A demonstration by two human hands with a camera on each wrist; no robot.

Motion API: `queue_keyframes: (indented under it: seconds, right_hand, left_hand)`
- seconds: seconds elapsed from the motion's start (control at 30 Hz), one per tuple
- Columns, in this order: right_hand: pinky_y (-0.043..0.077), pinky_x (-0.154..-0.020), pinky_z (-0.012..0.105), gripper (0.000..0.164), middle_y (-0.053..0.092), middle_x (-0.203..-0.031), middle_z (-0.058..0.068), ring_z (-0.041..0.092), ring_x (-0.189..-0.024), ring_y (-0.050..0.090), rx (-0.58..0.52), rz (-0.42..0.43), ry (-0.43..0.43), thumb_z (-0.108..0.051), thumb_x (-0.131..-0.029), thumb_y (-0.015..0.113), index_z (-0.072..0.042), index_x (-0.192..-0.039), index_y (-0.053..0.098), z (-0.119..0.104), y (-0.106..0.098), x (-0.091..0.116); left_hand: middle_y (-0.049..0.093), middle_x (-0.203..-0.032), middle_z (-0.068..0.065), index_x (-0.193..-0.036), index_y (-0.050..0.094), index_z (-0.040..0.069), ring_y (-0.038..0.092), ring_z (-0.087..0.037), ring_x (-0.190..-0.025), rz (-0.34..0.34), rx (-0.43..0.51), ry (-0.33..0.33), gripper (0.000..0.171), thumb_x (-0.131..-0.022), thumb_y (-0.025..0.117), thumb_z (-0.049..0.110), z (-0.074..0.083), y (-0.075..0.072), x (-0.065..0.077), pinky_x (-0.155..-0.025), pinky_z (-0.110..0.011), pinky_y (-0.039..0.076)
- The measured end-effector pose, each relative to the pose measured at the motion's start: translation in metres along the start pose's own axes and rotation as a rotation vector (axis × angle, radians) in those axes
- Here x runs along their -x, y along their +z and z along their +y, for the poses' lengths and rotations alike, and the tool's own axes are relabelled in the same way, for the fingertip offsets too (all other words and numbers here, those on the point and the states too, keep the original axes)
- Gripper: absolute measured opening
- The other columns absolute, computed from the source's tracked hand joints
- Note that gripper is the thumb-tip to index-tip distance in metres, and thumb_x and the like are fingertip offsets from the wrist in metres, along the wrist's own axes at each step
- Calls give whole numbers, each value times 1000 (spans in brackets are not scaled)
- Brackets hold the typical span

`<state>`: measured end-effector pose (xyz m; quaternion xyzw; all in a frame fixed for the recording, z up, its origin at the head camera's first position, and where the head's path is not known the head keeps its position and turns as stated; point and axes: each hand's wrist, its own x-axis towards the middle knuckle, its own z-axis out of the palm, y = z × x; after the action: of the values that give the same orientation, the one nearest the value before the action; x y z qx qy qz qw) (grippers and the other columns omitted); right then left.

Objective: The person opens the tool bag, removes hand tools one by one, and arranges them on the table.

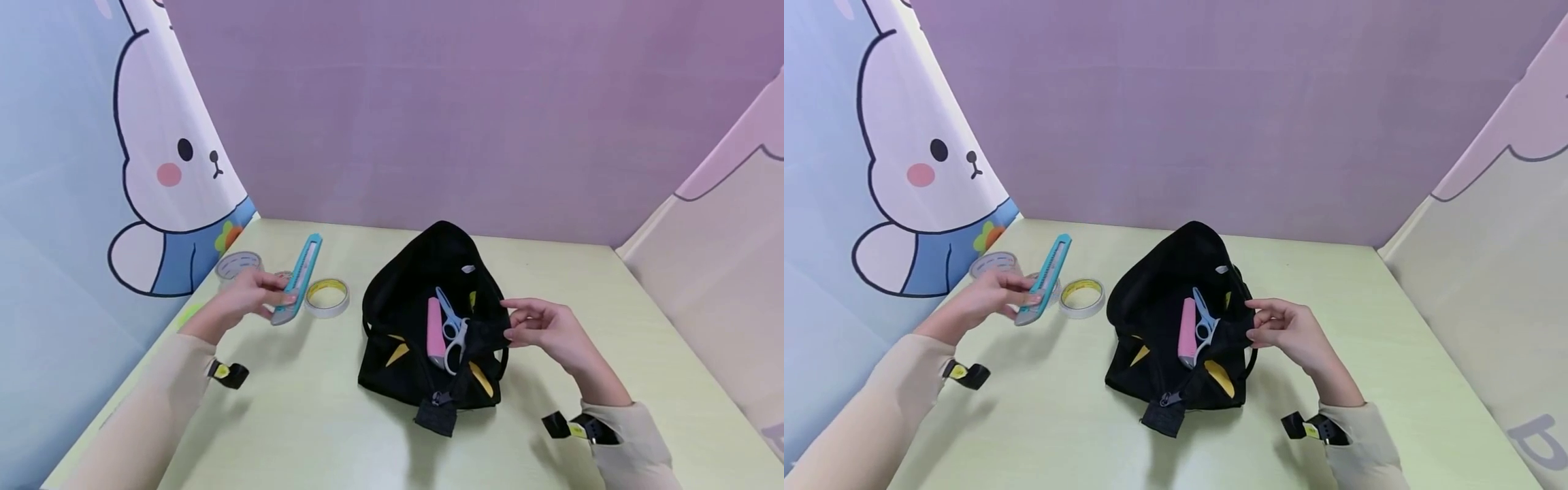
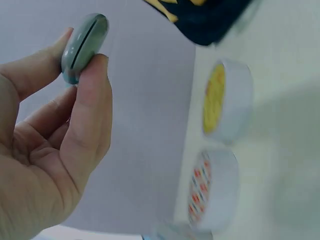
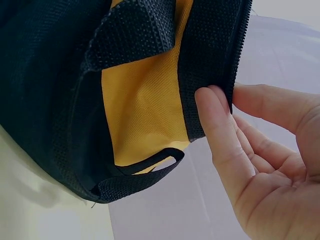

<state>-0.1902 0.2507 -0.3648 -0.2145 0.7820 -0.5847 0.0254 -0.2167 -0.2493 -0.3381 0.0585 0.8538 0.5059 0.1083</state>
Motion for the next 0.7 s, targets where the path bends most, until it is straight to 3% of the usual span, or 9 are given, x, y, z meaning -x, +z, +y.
queue_keyframes:
  seconds: [0.2,0.37,0.57,0.7]
  right_hand:
    - [61,-69,37,47,63,-88,13,15,-77,70,-13,9,7,10,-87,67,19,-130,51,1,0,1]
    - [61,-69,37,47,63,-88,14,14,-77,70,-15,12,10,10,-87,67,19,-130,51,1,1,1]
    - [61,-70,37,48,62,-88,13,14,-77,70,-8,16,22,10,-87,67,18,-131,51,2,1,1]
    - [61,-70,37,48,62,-89,13,15,-78,70,-5,21,33,10,-86,68,17,-131,52,2,1,1]
  left_hand:
    - [64,-105,-13,-123,61,-15,61,-22,-88,1,-33,-76,47,-92,74,18,-40,-17,16,-74,-40,58]
    - [66,-100,-9,-126,55,-19,62,-20,-86,-4,-64,-158,55,-93,73,20,-73,-31,33,-74,-40,59]
    - [63,-109,-17,-129,49,-21,61,-17,-85,30,-118,-248,67,-90,76,27,-101,-47,48,-73,-39,59]
    - [65,-101,-11,-130,47,-21,61,-15,-80,53,-111,-303,72,-88,78,29,-116,-55,56,-69,-35,58]
